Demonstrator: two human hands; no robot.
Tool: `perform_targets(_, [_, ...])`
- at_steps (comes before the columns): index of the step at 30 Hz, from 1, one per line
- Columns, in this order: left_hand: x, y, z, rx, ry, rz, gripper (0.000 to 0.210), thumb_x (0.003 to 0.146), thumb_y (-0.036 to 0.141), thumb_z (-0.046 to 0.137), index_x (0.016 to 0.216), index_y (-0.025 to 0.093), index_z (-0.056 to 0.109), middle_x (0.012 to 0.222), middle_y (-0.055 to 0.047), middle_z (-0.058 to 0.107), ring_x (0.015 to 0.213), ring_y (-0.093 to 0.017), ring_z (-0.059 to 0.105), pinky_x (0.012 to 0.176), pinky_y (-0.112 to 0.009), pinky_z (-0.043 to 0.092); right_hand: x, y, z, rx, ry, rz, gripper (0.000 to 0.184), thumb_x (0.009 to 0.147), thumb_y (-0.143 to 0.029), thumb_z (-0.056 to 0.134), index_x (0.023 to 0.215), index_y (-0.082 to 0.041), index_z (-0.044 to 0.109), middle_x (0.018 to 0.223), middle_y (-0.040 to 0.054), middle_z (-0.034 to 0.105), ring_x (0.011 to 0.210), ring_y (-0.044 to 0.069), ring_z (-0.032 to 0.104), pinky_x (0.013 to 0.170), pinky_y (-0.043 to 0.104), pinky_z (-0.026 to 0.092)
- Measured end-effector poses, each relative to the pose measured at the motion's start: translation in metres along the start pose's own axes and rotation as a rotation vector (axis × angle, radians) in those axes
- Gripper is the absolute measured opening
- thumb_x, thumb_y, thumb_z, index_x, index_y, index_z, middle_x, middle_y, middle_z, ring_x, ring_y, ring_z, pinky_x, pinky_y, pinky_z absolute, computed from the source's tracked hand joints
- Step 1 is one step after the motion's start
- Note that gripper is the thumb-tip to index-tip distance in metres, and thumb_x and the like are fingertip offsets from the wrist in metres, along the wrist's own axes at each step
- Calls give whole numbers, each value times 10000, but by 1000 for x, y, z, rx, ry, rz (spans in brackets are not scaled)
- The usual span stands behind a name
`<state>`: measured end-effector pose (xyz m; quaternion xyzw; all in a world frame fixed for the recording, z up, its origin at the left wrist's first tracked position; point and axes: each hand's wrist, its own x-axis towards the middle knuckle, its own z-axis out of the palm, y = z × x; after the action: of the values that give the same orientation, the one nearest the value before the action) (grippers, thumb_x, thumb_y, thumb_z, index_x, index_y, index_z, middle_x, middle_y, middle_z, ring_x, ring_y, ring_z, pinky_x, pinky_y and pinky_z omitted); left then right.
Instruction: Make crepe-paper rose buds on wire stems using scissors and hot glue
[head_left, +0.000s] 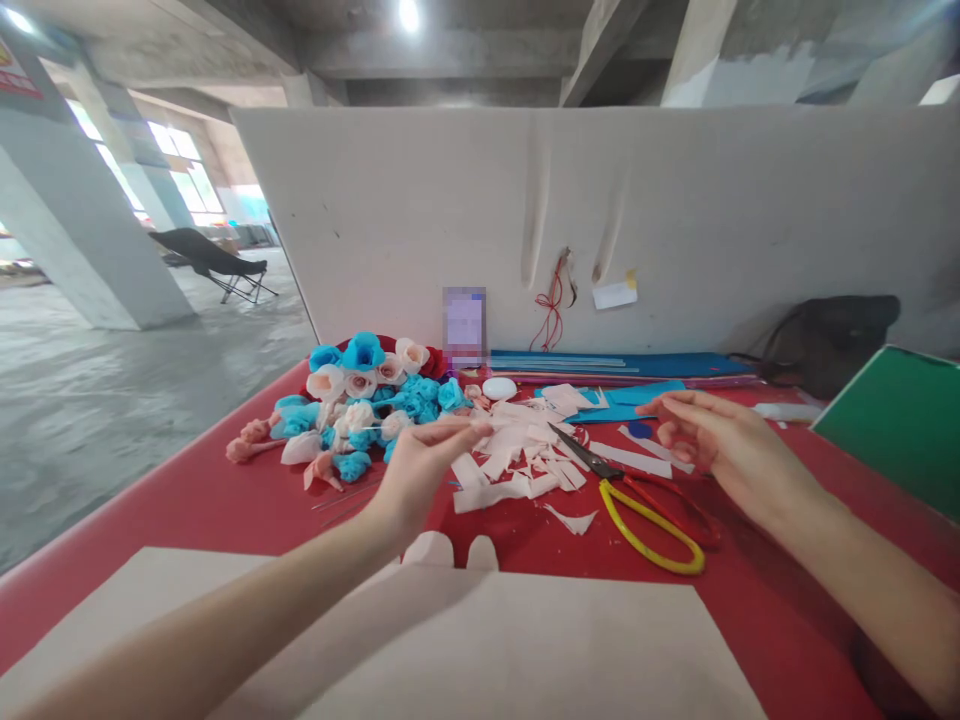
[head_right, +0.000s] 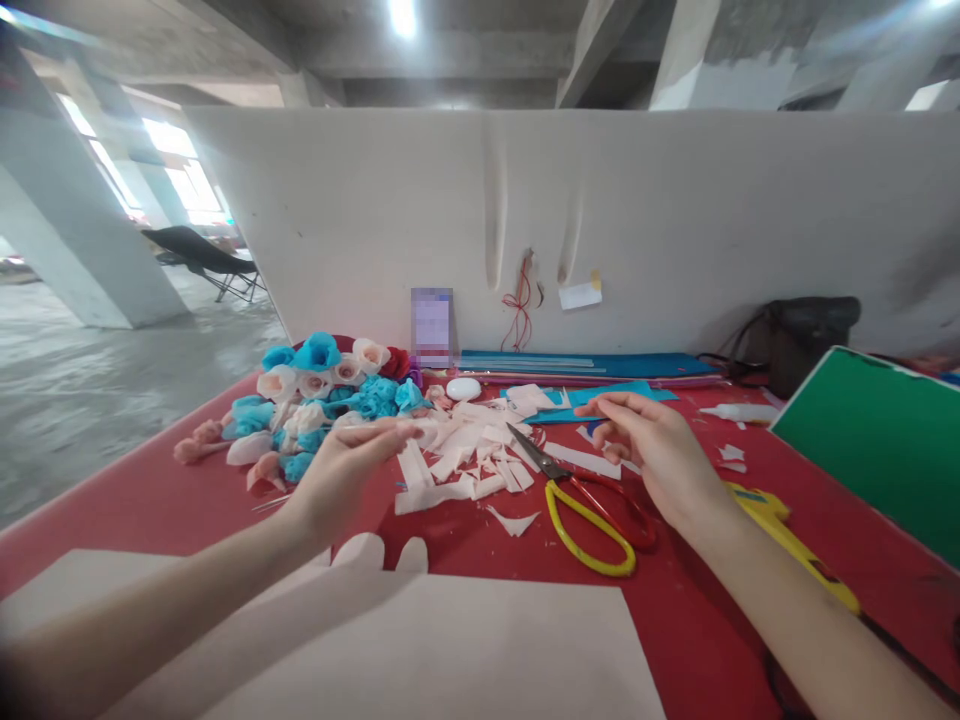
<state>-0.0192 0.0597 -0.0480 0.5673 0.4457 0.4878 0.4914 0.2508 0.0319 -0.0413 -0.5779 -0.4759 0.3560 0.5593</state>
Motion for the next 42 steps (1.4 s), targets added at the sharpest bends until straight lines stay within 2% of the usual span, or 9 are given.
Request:
perform_targets(7, [28,0,-26,46,202,65,280,635,405,662,800,185,715,934,-42,696,990,-228,558,819,-272,419,4,-1,-6,67,138,-54,175,780,-289,557,791,-126,494,790,10,519,506,46,420,402,151,324])
perform_targets(13, [39,0,-39,62,308,105,334,619,420,665,827,162,711,935,-58,698,1005,-239,552,847,-288,408,0,-6,-10,-189,212,-165,254,734,-404,595,667,-169,526,609,-2,514,436,74,377,384,201,300])
perform_targets(19, [34,4,-36,74,259,101,341,626,426,664,840,163,708,930,-62,698,992,-235,560,832,-288,418,8,-26,4,-581,7,-206,392,741,-485,544,523,-159,538,392,1,469,322,81,354,355,215,299])
perform_targets(21, [30,7,-32,77,225,96,327,639,427,656,831,167,710,934,-58,698,1005,-232,554,835,-281,417,24,-41,11,-670,-172,-198,227,650,-393,643,665,-168,614,494,0,554,364,85,425,407,209,380])
perform_targets(23, [25,11,-28,77,191,92,303,650,421,651,815,174,712,933,-50,698,1007,-230,554,834,-275,418,42,-60,17,-739,-395,-130,485,453,-255,741,923,-206,630,760,27,649,467,120,541,445,218,451])
perform_targets(27, [17,17,-21,76,147,86,266,664,410,645,773,179,716,904,-42,704,981,-234,567,828,-281,422,71,-102,30,-849,-705,57,366,446,-288,746,794,-197,682,709,56,652,466,159,565,352,220,420])
perform_targets(33, [14,19,-19,71,123,86,286,663,418,640,799,177,715,919,-48,700,984,-235,563,846,-297,409,82,-149,47,-708,-648,-42,351,740,-352,541,1013,-139,596,720,25,625,312,-26,245,315,134,212])
perform_targets(36, [14,17,-19,59,107,89,284,670,422,629,793,181,715,909,-48,701,970,-230,569,840,-302,410,84,-159,53,-665,-680,-55,379,760,-338,518,1102,-180,555,879,26,625,426,1,424,405,125,338])
perform_targets(42, [15,14,-19,48,81,85,260,659,409,640,735,172,716,874,-54,703,922,-227,582,814,-299,418,102,-145,54,-824,-568,55,229,663,-389,626,676,-160,622,761,111,650,524,191,578,374,266,433])
